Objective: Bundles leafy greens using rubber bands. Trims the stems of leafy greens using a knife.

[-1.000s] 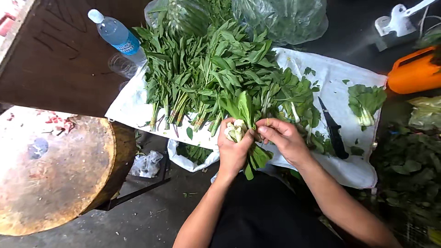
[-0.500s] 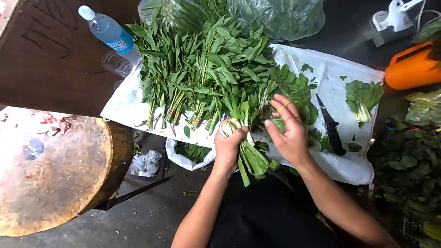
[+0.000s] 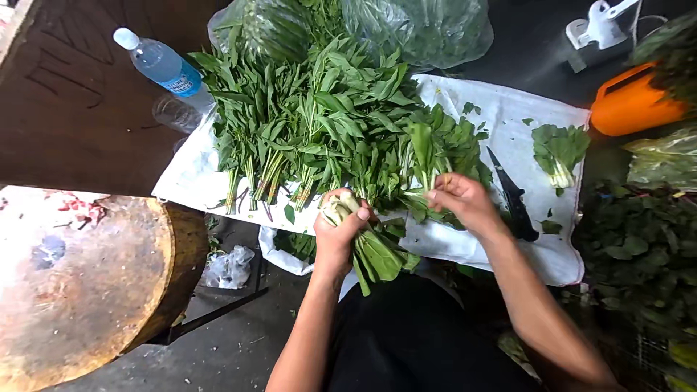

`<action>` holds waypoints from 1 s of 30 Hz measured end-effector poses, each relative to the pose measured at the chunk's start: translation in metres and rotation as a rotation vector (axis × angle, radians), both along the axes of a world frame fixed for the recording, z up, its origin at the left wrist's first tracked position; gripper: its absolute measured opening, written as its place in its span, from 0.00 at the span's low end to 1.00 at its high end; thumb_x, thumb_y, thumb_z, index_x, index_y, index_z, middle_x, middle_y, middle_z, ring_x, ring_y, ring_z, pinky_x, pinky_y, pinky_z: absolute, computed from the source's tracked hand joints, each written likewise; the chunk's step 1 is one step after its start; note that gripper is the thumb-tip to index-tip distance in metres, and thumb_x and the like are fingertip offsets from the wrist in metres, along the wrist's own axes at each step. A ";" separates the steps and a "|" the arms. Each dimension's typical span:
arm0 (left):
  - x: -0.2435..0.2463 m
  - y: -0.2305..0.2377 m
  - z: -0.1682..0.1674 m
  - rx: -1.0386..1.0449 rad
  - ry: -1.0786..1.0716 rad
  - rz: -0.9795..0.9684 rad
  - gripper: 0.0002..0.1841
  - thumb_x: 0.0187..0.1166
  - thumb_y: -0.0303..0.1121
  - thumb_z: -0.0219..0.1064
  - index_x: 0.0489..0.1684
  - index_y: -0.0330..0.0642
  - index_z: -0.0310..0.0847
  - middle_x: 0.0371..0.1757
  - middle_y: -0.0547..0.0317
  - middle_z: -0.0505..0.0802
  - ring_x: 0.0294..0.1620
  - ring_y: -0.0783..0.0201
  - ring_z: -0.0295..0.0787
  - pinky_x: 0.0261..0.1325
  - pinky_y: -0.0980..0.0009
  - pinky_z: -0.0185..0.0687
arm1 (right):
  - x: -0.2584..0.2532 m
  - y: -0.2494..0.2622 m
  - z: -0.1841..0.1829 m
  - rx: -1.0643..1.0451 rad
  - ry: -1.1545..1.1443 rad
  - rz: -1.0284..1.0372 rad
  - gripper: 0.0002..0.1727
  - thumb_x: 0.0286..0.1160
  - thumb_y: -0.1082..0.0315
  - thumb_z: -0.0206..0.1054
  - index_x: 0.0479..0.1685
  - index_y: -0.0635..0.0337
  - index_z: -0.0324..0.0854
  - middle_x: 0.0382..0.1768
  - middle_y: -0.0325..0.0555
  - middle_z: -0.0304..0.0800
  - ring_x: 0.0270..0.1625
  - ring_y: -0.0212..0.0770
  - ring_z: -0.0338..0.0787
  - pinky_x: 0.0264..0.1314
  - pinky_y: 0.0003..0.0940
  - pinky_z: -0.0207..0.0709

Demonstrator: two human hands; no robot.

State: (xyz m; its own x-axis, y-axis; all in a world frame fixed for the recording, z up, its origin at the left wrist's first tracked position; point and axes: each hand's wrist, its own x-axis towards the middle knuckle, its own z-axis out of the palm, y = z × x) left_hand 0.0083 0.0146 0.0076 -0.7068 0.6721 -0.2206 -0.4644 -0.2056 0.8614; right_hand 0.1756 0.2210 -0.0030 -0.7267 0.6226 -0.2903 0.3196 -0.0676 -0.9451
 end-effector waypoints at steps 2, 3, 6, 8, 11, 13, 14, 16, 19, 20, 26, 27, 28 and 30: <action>-0.010 -0.006 -0.002 0.106 -0.015 -0.043 0.31 0.59 0.41 0.86 0.60 0.42 0.78 0.38 0.48 0.93 0.38 0.57 0.94 0.48 0.61 0.93 | 0.006 0.018 -0.009 -0.004 -0.061 -0.052 0.14 0.72 0.69 0.70 0.54 0.64 0.82 0.35 0.44 0.92 0.33 0.37 0.92 0.38 0.34 0.90; -0.013 -0.009 -0.003 0.153 -0.012 -0.063 0.31 0.59 0.42 0.87 0.61 0.43 0.79 0.39 0.49 0.93 0.39 0.57 0.94 0.50 0.60 0.93 | 0.007 0.025 -0.014 -0.011 -0.074 -0.092 0.13 0.73 0.71 0.68 0.55 0.65 0.82 0.34 0.44 0.92 0.30 0.36 0.91 0.35 0.32 0.89; -0.019 -0.011 -0.003 0.229 0.051 -0.127 0.31 0.60 0.41 0.86 0.64 0.46 0.80 0.40 0.51 0.93 0.41 0.57 0.93 0.52 0.60 0.91 | 0.013 0.032 -0.025 -0.001 -0.115 -0.179 0.12 0.77 0.74 0.69 0.57 0.65 0.84 0.34 0.46 0.89 0.27 0.37 0.88 0.32 0.32 0.88; -0.021 -0.011 -0.002 0.214 0.132 -0.161 0.31 0.61 0.40 0.85 0.66 0.49 0.79 0.42 0.53 0.93 0.44 0.58 0.93 0.54 0.60 0.91 | 0.016 0.032 -0.019 -0.005 -0.030 -0.165 0.12 0.75 0.76 0.69 0.55 0.64 0.85 0.35 0.45 0.91 0.27 0.36 0.89 0.34 0.32 0.88; -0.022 -0.011 0.001 0.148 0.271 -0.192 0.31 0.62 0.39 0.85 0.67 0.51 0.78 0.45 0.56 0.93 0.46 0.60 0.93 0.55 0.62 0.92 | 0.023 0.029 -0.002 0.054 0.117 -0.097 0.11 0.74 0.73 0.68 0.53 0.59 0.88 0.43 0.41 0.90 0.33 0.33 0.88 0.40 0.30 0.88; -0.024 -0.012 0.001 0.097 0.354 -0.204 0.31 0.63 0.39 0.84 0.67 0.51 0.77 0.46 0.58 0.93 0.47 0.62 0.93 0.53 0.65 0.92 | 0.025 0.028 0.011 0.153 0.184 -0.033 0.10 0.77 0.69 0.66 0.51 0.56 0.89 0.49 0.38 0.87 0.39 0.31 0.87 0.44 0.28 0.87; -0.026 -0.012 0.002 0.077 0.387 -0.212 0.31 0.63 0.39 0.83 0.68 0.51 0.77 0.47 0.59 0.93 0.47 0.63 0.93 0.52 0.66 0.92 | 0.026 0.028 0.019 0.218 0.198 -0.002 0.10 0.79 0.68 0.64 0.51 0.54 0.90 0.51 0.36 0.86 0.43 0.31 0.87 0.46 0.28 0.87; -0.031 -0.015 0.006 0.024 0.448 -0.215 0.31 0.63 0.41 0.83 0.68 0.53 0.78 0.48 0.62 0.93 0.47 0.65 0.93 0.51 0.68 0.92 | 0.028 0.029 0.036 0.352 0.210 0.031 0.11 0.77 0.70 0.64 0.51 0.54 0.90 0.54 0.36 0.86 0.49 0.30 0.87 0.50 0.26 0.87; -0.043 -0.021 0.016 -0.049 0.550 -0.191 0.31 0.63 0.42 0.82 0.69 0.55 0.78 0.49 0.65 0.94 0.47 0.67 0.93 0.50 0.69 0.92 | 0.033 0.032 0.061 0.448 0.243 0.048 0.16 0.69 0.75 0.66 0.54 0.54 0.89 0.54 0.36 0.89 0.52 0.31 0.90 0.54 0.26 0.87; -0.047 -0.022 0.020 -0.052 0.577 -0.184 0.32 0.62 0.42 0.82 0.69 0.56 0.77 0.49 0.66 0.94 0.47 0.68 0.93 0.50 0.70 0.92 | 0.034 0.033 0.066 0.456 0.272 0.053 0.17 0.68 0.75 0.66 0.55 0.53 0.88 0.53 0.36 0.91 0.52 0.32 0.91 0.55 0.28 0.88; -0.052 -0.017 0.037 -0.048 0.667 -0.190 0.33 0.60 0.41 0.83 0.69 0.55 0.77 0.48 0.68 0.93 0.46 0.70 0.92 0.49 0.73 0.92 | 0.028 0.038 0.072 0.421 0.309 0.060 0.18 0.68 0.74 0.70 0.58 0.52 0.87 0.51 0.37 0.95 0.48 0.32 0.93 0.53 0.29 0.89; -0.050 -0.014 0.038 -0.049 0.666 -0.203 0.33 0.60 0.40 0.83 0.69 0.55 0.77 0.47 0.68 0.93 0.46 0.70 0.92 0.48 0.73 0.92 | 0.025 0.036 0.070 0.416 0.286 0.064 0.18 0.67 0.75 0.69 0.58 0.53 0.87 0.51 0.37 0.95 0.46 0.31 0.92 0.52 0.28 0.88; -0.049 -0.010 0.039 -0.048 0.662 -0.221 0.32 0.60 0.39 0.83 0.68 0.54 0.77 0.47 0.68 0.93 0.45 0.70 0.92 0.46 0.73 0.92 | 0.022 0.034 0.069 0.395 0.282 0.084 0.18 0.67 0.75 0.69 0.58 0.53 0.87 0.50 0.38 0.95 0.46 0.32 0.92 0.51 0.28 0.88; -0.046 -0.002 0.038 -0.051 0.642 -0.272 0.32 0.60 0.37 0.83 0.68 0.53 0.77 0.46 0.66 0.93 0.43 0.70 0.92 0.44 0.72 0.92 | 0.018 0.026 0.071 0.361 0.267 0.124 0.17 0.68 0.74 0.71 0.57 0.53 0.89 0.50 0.38 0.96 0.46 0.32 0.94 0.53 0.27 0.89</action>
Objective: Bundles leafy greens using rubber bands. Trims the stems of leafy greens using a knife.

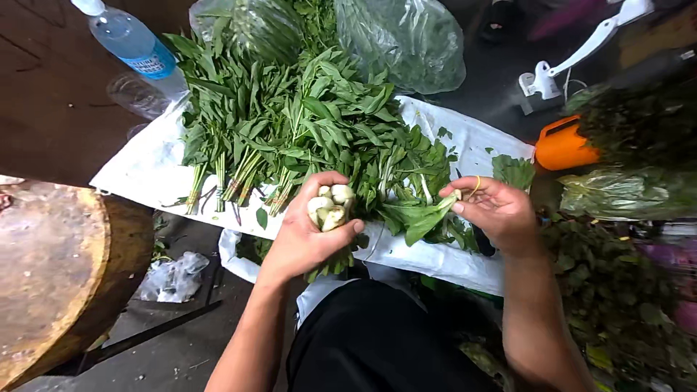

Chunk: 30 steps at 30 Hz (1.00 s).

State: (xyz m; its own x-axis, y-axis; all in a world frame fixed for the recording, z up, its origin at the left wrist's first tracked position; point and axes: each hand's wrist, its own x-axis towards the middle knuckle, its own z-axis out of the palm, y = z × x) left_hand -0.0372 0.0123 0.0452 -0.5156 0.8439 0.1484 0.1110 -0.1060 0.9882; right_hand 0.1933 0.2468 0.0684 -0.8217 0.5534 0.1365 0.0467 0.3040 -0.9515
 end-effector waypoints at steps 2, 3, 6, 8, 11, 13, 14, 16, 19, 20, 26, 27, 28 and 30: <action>0.004 0.008 -0.001 -0.029 -0.003 -0.047 0.31 0.60 0.38 0.83 0.67 0.52 0.78 0.46 0.67 0.93 0.42 0.72 0.91 0.43 0.73 0.92 | -0.005 -0.009 0.003 0.018 -0.012 0.042 0.13 0.70 0.72 0.73 0.53 0.56 0.90 0.47 0.37 0.97 0.45 0.31 0.94 0.53 0.26 0.89; 0.006 0.013 0.000 -0.048 -0.003 -0.075 0.31 0.60 0.38 0.82 0.66 0.52 0.78 0.46 0.67 0.93 0.41 0.73 0.91 0.42 0.74 0.91 | -0.008 -0.013 0.004 0.029 -0.012 0.072 0.12 0.71 0.71 0.74 0.52 0.57 0.91 0.45 0.36 0.97 0.45 0.30 0.94 0.53 0.26 0.89; 0.012 0.025 -0.003 -0.080 -0.028 -0.178 0.30 0.63 0.39 0.82 0.67 0.50 0.78 0.44 0.65 0.93 0.39 0.72 0.91 0.41 0.73 0.90 | -0.018 -0.026 0.011 0.083 -0.033 0.165 0.11 0.73 0.68 0.72 0.52 0.60 0.91 0.44 0.35 0.95 0.44 0.25 0.91 0.50 0.21 0.88; 0.016 0.030 -0.003 -0.114 -0.024 -0.227 0.30 0.64 0.40 0.82 0.67 0.50 0.78 0.44 0.66 0.93 0.41 0.73 0.91 0.44 0.73 0.91 | -0.024 -0.033 0.012 0.155 -0.039 0.208 0.13 0.75 0.70 0.69 0.54 0.63 0.91 0.43 0.37 0.94 0.43 0.23 0.89 0.48 0.18 0.85; 0.022 0.033 -0.001 -0.156 -0.034 -0.243 0.30 0.64 0.41 0.82 0.67 0.51 0.78 0.46 0.66 0.92 0.43 0.74 0.90 0.47 0.73 0.90 | -0.031 -0.040 0.008 0.247 -0.040 0.175 0.13 0.73 0.72 0.64 0.49 0.62 0.92 0.43 0.38 0.95 0.43 0.22 0.88 0.47 0.17 0.83; 0.024 0.034 -0.001 -0.162 -0.048 -0.229 0.30 0.64 0.41 0.83 0.67 0.51 0.78 0.47 0.66 0.92 0.44 0.74 0.90 0.48 0.73 0.90 | -0.035 -0.043 0.005 0.259 -0.024 0.140 0.12 0.72 0.72 0.63 0.44 0.61 0.92 0.41 0.36 0.95 0.43 0.23 0.88 0.47 0.19 0.83; 0.025 0.034 -0.002 -0.164 -0.053 -0.216 0.30 0.63 0.41 0.83 0.66 0.51 0.78 0.46 0.67 0.92 0.43 0.74 0.90 0.47 0.73 0.90 | -0.035 -0.045 0.004 0.250 -0.011 0.131 0.11 0.75 0.72 0.62 0.42 0.60 0.92 0.39 0.36 0.95 0.43 0.24 0.89 0.47 0.20 0.84; 0.028 0.034 -0.004 -0.158 -0.064 -0.196 0.30 0.64 0.42 0.84 0.66 0.51 0.78 0.46 0.67 0.92 0.43 0.75 0.90 0.48 0.74 0.89 | -0.037 -0.049 0.002 0.239 0.009 0.109 0.11 0.78 0.71 0.63 0.41 0.61 0.92 0.38 0.36 0.95 0.42 0.25 0.90 0.47 0.20 0.85; 0.032 0.034 -0.005 -0.163 -0.077 -0.183 0.31 0.64 0.43 0.84 0.67 0.50 0.78 0.47 0.66 0.92 0.46 0.74 0.91 0.51 0.72 0.90 | -0.041 -0.057 -0.001 0.362 -0.010 0.049 0.10 0.79 0.68 0.66 0.42 0.60 0.93 0.41 0.38 0.95 0.45 0.25 0.89 0.51 0.21 0.84; 0.033 0.034 -0.006 -0.172 -0.077 -0.169 0.31 0.64 0.43 0.84 0.67 0.50 0.78 0.48 0.66 0.92 0.46 0.74 0.90 0.51 0.72 0.90 | -0.043 -0.060 -0.002 0.407 -0.012 0.028 0.09 0.79 0.68 0.68 0.43 0.60 0.94 0.42 0.38 0.95 0.46 0.25 0.89 0.51 0.20 0.83; 0.042 0.037 -0.017 -0.153 0.007 -0.077 0.31 0.64 0.41 0.85 0.66 0.47 0.78 0.47 0.64 0.92 0.46 0.74 0.91 0.52 0.72 0.90 | -0.050 -0.076 -0.013 0.392 0.028 -0.116 0.07 0.75 0.69 0.74 0.41 0.63 0.94 0.40 0.41 0.95 0.44 0.26 0.90 0.47 0.18 0.85; 0.045 0.038 -0.019 -0.141 0.008 -0.077 0.31 0.64 0.40 0.85 0.67 0.46 0.78 0.48 0.63 0.93 0.47 0.74 0.91 0.54 0.72 0.90 | -0.050 -0.078 -0.014 0.351 0.039 -0.138 0.07 0.76 0.69 0.73 0.42 0.64 0.93 0.39 0.40 0.94 0.41 0.24 0.90 0.44 0.18 0.85; 0.047 0.038 -0.022 -0.130 -0.011 -0.080 0.30 0.64 0.39 0.85 0.66 0.45 0.78 0.48 0.63 0.93 0.48 0.73 0.91 0.55 0.72 0.90 | -0.051 -0.080 -0.014 0.292 0.051 -0.157 0.08 0.78 0.69 0.71 0.43 0.65 0.92 0.36 0.39 0.93 0.37 0.23 0.89 0.40 0.18 0.86; 0.050 0.039 -0.025 -0.114 -0.069 -0.075 0.28 0.63 0.36 0.85 0.63 0.45 0.80 0.47 0.62 0.93 0.47 0.71 0.92 0.54 0.70 0.91 | -0.052 -0.082 -0.014 0.153 0.066 -0.194 0.09 0.83 0.70 0.66 0.47 0.66 0.88 0.31 0.36 0.92 0.29 0.23 0.88 0.33 0.19 0.87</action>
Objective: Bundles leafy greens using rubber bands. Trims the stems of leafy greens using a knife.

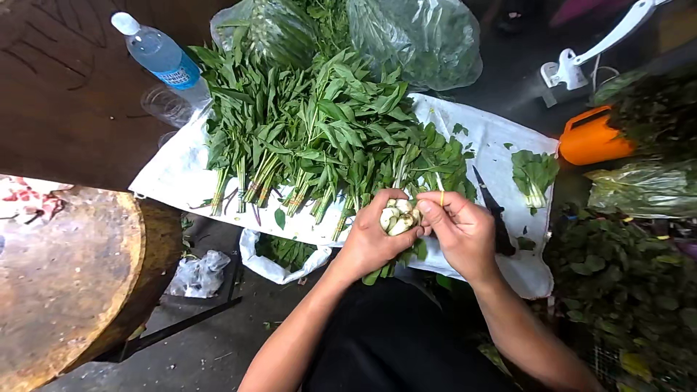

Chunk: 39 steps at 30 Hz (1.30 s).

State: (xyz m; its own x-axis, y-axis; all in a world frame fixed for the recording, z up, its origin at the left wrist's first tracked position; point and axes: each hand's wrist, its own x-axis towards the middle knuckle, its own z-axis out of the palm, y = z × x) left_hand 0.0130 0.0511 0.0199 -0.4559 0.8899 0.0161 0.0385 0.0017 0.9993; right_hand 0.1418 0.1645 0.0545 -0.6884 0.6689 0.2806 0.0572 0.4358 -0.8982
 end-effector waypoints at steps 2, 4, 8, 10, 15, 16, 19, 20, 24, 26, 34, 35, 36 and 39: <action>0.002 0.000 -0.003 0.004 -0.072 0.033 0.26 0.62 0.33 0.84 0.60 0.46 0.81 0.44 0.62 0.93 0.44 0.70 0.92 0.51 0.69 0.92 | -0.001 0.000 0.001 -0.166 0.016 -0.012 0.09 0.88 0.70 0.59 0.51 0.63 0.83 0.31 0.37 0.93 0.27 0.29 0.91 0.31 0.24 0.89; 0.001 0.001 -0.006 0.020 -0.166 0.078 0.24 0.62 0.31 0.82 0.58 0.45 0.81 0.43 0.62 0.93 0.43 0.70 0.92 0.49 0.69 0.92 | -0.002 0.003 -0.001 -0.273 0.044 0.000 0.10 0.90 0.69 0.56 0.56 0.62 0.81 0.38 0.43 0.96 0.30 0.36 0.94 0.33 0.30 0.91; -0.002 -0.001 -0.015 0.106 -0.380 0.143 0.24 0.63 0.30 0.80 0.60 0.42 0.79 0.42 0.57 0.94 0.42 0.65 0.93 0.48 0.65 0.92 | 0.005 0.003 -0.002 -0.180 -0.095 0.107 0.12 0.80 0.69 0.67 0.56 0.64 0.87 0.47 0.40 0.94 0.44 0.30 0.93 0.50 0.26 0.90; -0.002 -0.003 -0.017 0.117 -0.456 0.150 0.26 0.63 0.31 0.81 0.61 0.42 0.79 0.41 0.56 0.93 0.41 0.64 0.93 0.48 0.65 0.92 | 0.006 -0.001 -0.006 -0.193 -0.137 0.160 0.10 0.75 0.70 0.71 0.50 0.64 0.90 0.46 0.41 0.94 0.46 0.29 0.93 0.53 0.24 0.90; 0.003 -0.008 -0.019 0.106 -0.535 0.129 0.30 0.62 0.35 0.84 0.65 0.46 0.77 0.41 0.58 0.93 0.40 0.66 0.92 0.46 0.68 0.91 | 0.006 -0.009 -0.009 -0.181 -0.135 0.187 0.08 0.72 0.72 0.73 0.47 0.63 0.92 0.43 0.41 0.93 0.43 0.28 0.92 0.49 0.21 0.90; 0.004 -0.009 -0.019 0.104 -0.558 0.135 0.30 0.61 0.35 0.84 0.65 0.46 0.78 0.40 0.57 0.93 0.39 0.67 0.92 0.45 0.68 0.91 | 0.006 -0.009 -0.008 -0.205 -0.130 0.208 0.08 0.73 0.72 0.73 0.47 0.63 0.92 0.43 0.40 0.93 0.43 0.28 0.92 0.49 0.21 0.90; 0.003 -0.011 -0.024 0.141 -0.692 0.155 0.27 0.60 0.36 0.83 0.60 0.49 0.81 0.38 0.57 0.92 0.36 0.66 0.91 0.41 0.68 0.91 | 0.009 -0.003 -0.003 -0.316 -0.100 0.265 0.11 0.82 0.70 0.64 0.51 0.64 0.91 0.43 0.43 0.96 0.42 0.35 0.95 0.48 0.31 0.92; 0.002 -0.013 -0.028 0.173 -0.747 0.151 0.26 0.60 0.38 0.84 0.60 0.49 0.82 0.38 0.58 0.91 0.36 0.66 0.91 0.42 0.67 0.92 | 0.011 0.002 -0.001 -0.345 -0.072 0.281 0.13 0.84 0.70 0.61 0.53 0.65 0.90 0.45 0.46 0.96 0.43 0.40 0.96 0.49 0.36 0.93; -0.003 -0.021 -0.040 0.318 -0.912 0.103 0.25 0.61 0.40 0.84 0.58 0.49 0.82 0.37 0.56 0.91 0.39 0.60 0.93 0.48 0.62 0.93 | 0.026 0.033 0.020 -0.356 -0.025 0.336 0.22 0.85 0.67 0.48 0.66 0.63 0.84 0.60 0.51 0.92 0.52 0.48 0.95 0.55 0.48 0.92; -0.006 -0.025 -0.043 0.381 -0.958 0.069 0.24 0.64 0.39 0.82 0.58 0.49 0.81 0.36 0.57 0.91 0.40 0.59 0.93 0.51 0.58 0.92 | 0.032 0.048 0.032 -0.275 -0.013 0.300 0.24 0.84 0.70 0.44 0.65 0.63 0.84 0.61 0.52 0.92 0.51 0.50 0.96 0.52 0.49 0.94; -0.013 -0.027 -0.039 0.452 -0.904 0.024 0.22 0.66 0.37 0.80 0.58 0.52 0.78 0.31 0.61 0.88 0.31 0.62 0.89 0.46 0.60 0.91 | 0.032 0.063 0.024 -0.081 -0.310 0.038 0.09 0.76 0.67 0.73 0.50 0.58 0.88 0.42 0.39 0.96 0.36 0.34 0.96 0.38 0.32 0.95; -0.013 -0.028 -0.036 0.406 -0.848 0.047 0.24 0.65 0.37 0.80 0.60 0.53 0.78 0.32 0.60 0.88 0.31 0.62 0.89 0.44 0.61 0.91 | 0.031 0.055 0.022 -0.131 -0.249 0.099 0.08 0.75 0.69 0.73 0.49 0.59 0.87 0.41 0.39 0.96 0.34 0.35 0.96 0.35 0.32 0.95; -0.013 -0.029 -0.033 0.347 -0.756 0.065 0.26 0.63 0.36 0.82 0.62 0.53 0.77 0.32 0.60 0.89 0.30 0.62 0.90 0.41 0.62 0.92 | 0.029 0.047 0.020 -0.177 -0.199 0.150 0.09 0.74 0.70 0.72 0.49 0.60 0.87 0.41 0.40 0.97 0.32 0.36 0.96 0.31 0.32 0.94; -0.012 -0.027 -0.022 0.228 -0.488 0.041 0.37 0.61 0.34 0.83 0.75 0.51 0.72 0.36 0.55 0.92 0.33 0.60 0.93 0.42 0.62 0.94 | 0.020 0.029 0.017 -0.267 -0.161 0.281 0.12 0.74 0.65 0.72 0.53 0.58 0.84 0.40 0.40 0.95 0.31 0.36 0.94 0.29 0.31 0.91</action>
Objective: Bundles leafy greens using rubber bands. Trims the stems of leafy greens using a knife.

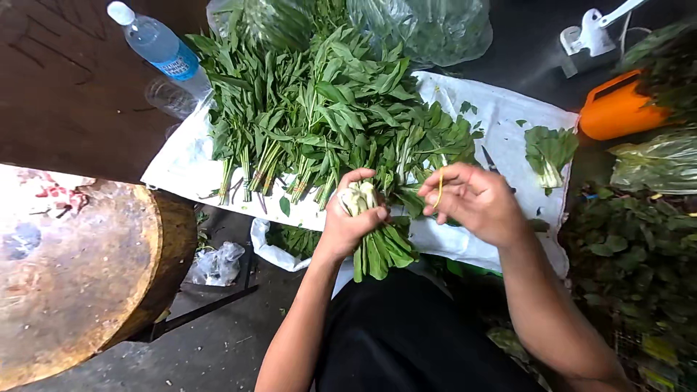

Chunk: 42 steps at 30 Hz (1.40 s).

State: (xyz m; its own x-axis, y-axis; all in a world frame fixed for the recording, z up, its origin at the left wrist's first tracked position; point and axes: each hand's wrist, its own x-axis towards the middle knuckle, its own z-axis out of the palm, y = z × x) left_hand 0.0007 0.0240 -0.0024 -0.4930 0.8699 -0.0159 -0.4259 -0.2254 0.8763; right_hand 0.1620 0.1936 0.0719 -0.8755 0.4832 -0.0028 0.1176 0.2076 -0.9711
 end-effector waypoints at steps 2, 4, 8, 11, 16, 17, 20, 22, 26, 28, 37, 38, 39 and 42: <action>0.003 0.001 0.005 0.022 0.036 -0.006 0.37 0.64 0.34 0.83 0.78 0.50 0.71 0.36 0.55 0.92 0.34 0.60 0.93 0.43 0.63 0.94 | -0.002 -0.007 0.000 -0.002 -0.011 0.083 0.13 0.78 0.62 0.70 0.55 0.57 0.83 0.40 0.39 0.94 0.31 0.33 0.93 0.29 0.27 0.90; 0.002 0.002 0.010 0.039 -0.015 0.035 0.36 0.64 0.36 0.83 0.76 0.50 0.73 0.35 0.55 0.91 0.33 0.61 0.92 0.43 0.63 0.94 | -0.001 -0.009 0.001 0.014 -0.009 0.161 0.11 0.84 0.64 0.64 0.56 0.58 0.83 0.40 0.38 0.94 0.31 0.30 0.91 0.31 0.23 0.88; -0.005 -0.001 0.011 0.078 -0.217 0.161 0.31 0.64 0.42 0.82 0.70 0.51 0.78 0.35 0.59 0.91 0.32 0.63 0.91 0.43 0.63 0.93 | 0.017 -0.007 0.004 0.045 -0.002 0.246 0.18 0.83 0.73 0.51 0.59 0.63 0.85 0.49 0.39 0.95 0.35 0.25 0.90 0.34 0.20 0.84; -0.010 -0.006 0.006 0.121 -0.274 0.223 0.29 0.66 0.42 0.81 0.68 0.49 0.79 0.37 0.58 0.91 0.36 0.61 0.92 0.48 0.60 0.93 | 0.026 -0.014 0.005 0.080 -0.011 0.234 0.16 0.82 0.59 0.62 0.55 0.61 0.87 0.49 0.37 0.94 0.38 0.21 0.88 0.36 0.17 0.82; -0.010 -0.006 0.006 0.129 -0.260 0.244 0.28 0.67 0.43 0.81 0.67 0.50 0.78 0.38 0.57 0.91 0.37 0.61 0.92 0.49 0.60 0.92 | 0.020 -0.035 -0.003 0.286 -0.142 0.096 0.13 0.76 0.54 0.72 0.45 0.54 0.91 0.38 0.32 0.89 0.30 0.16 0.77 0.31 0.10 0.71; -0.010 -0.006 0.006 0.128 -0.247 0.243 0.29 0.66 0.43 0.81 0.67 0.50 0.78 0.38 0.57 0.91 0.37 0.61 0.92 0.50 0.60 0.92 | 0.018 -0.037 -0.005 0.304 -0.145 0.085 0.11 0.77 0.57 0.71 0.42 0.54 0.91 0.37 0.33 0.90 0.30 0.16 0.78 0.31 0.10 0.72; -0.009 -0.006 0.006 0.119 -0.211 0.244 0.28 0.66 0.42 0.81 0.67 0.50 0.78 0.38 0.57 0.91 0.37 0.61 0.91 0.49 0.61 0.92 | 0.015 -0.039 -0.007 0.297 -0.127 0.066 0.09 0.77 0.62 0.68 0.37 0.55 0.91 0.32 0.32 0.89 0.28 0.15 0.77 0.29 0.10 0.71; -0.009 -0.007 0.006 0.094 -0.204 0.263 0.27 0.66 0.41 0.81 0.65 0.51 0.78 0.38 0.59 0.90 0.36 0.62 0.91 0.47 0.62 0.91 | 0.014 -0.040 -0.007 0.293 -0.101 0.038 0.08 0.74 0.64 0.68 0.34 0.56 0.90 0.29 0.31 0.86 0.27 0.14 0.75 0.28 0.09 0.68; -0.002 -0.003 0.007 0.026 -0.311 0.364 0.21 0.67 0.36 0.76 0.58 0.49 0.78 0.36 0.59 0.90 0.35 0.63 0.91 0.46 0.61 0.92 | 0.009 -0.049 -0.012 0.258 -0.014 -0.047 0.06 0.71 0.68 0.67 0.31 0.59 0.86 0.25 0.31 0.83 0.26 0.15 0.75 0.28 0.09 0.69; -0.004 0.000 0.009 0.013 -0.384 0.419 0.14 0.72 0.35 0.71 0.54 0.49 0.79 0.35 0.61 0.91 0.34 0.65 0.91 0.46 0.63 0.92 | 0.012 -0.054 -0.017 0.218 0.096 -0.098 0.06 0.71 0.69 0.66 0.32 0.61 0.85 0.27 0.33 0.84 0.27 0.16 0.77 0.28 0.11 0.73; -0.029 -0.014 0.007 0.263 -0.492 0.335 0.13 0.77 0.39 0.70 0.55 0.49 0.81 0.37 0.63 0.90 0.39 0.65 0.91 0.56 0.61 0.89 | 0.038 -0.005 -0.034 0.389 -0.433 -0.227 0.30 0.85 0.55 0.63 0.84 0.56 0.71 0.69 0.52 0.87 0.51 0.38 0.95 0.55 0.37 0.89; -0.030 -0.013 0.007 0.262 -0.491 0.340 0.13 0.77 0.39 0.69 0.55 0.49 0.81 0.37 0.63 0.90 0.39 0.65 0.91 0.57 0.61 0.89 | 0.037 -0.004 -0.035 0.396 -0.410 -0.220 0.30 0.85 0.54 0.62 0.85 0.55 0.71 0.70 0.53 0.86 0.51 0.37 0.95 0.56 0.36 0.90; -0.030 -0.012 0.007 0.264 -0.483 0.343 0.12 0.77 0.40 0.69 0.54 0.48 0.81 0.37 0.63 0.90 0.39 0.65 0.91 0.57 0.62 0.89 | 0.035 -0.008 -0.033 0.403 -0.320 -0.220 0.28 0.84 0.54 0.62 0.80 0.56 0.76 0.64 0.50 0.89 0.49 0.34 0.94 0.53 0.33 0.90; -0.026 -0.010 0.006 0.246 -0.457 0.361 0.10 0.78 0.39 0.69 0.52 0.48 0.82 0.36 0.63 0.90 0.40 0.66 0.91 0.56 0.63 0.89 | 0.021 -0.032 -0.020 0.396 0.004 -0.136 0.17 0.79 0.60 0.68 0.56 0.63 0.87 0.59 0.47 0.90 0.49 0.30 0.90 0.50 0.27 0.87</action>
State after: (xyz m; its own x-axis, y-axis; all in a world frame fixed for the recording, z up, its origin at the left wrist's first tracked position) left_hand -0.0257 0.0136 0.0037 -0.7470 0.6548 -0.1146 -0.6042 -0.5969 0.5279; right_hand 0.1830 0.1618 0.0518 -0.8030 0.5579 0.2097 0.1662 0.5475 -0.8201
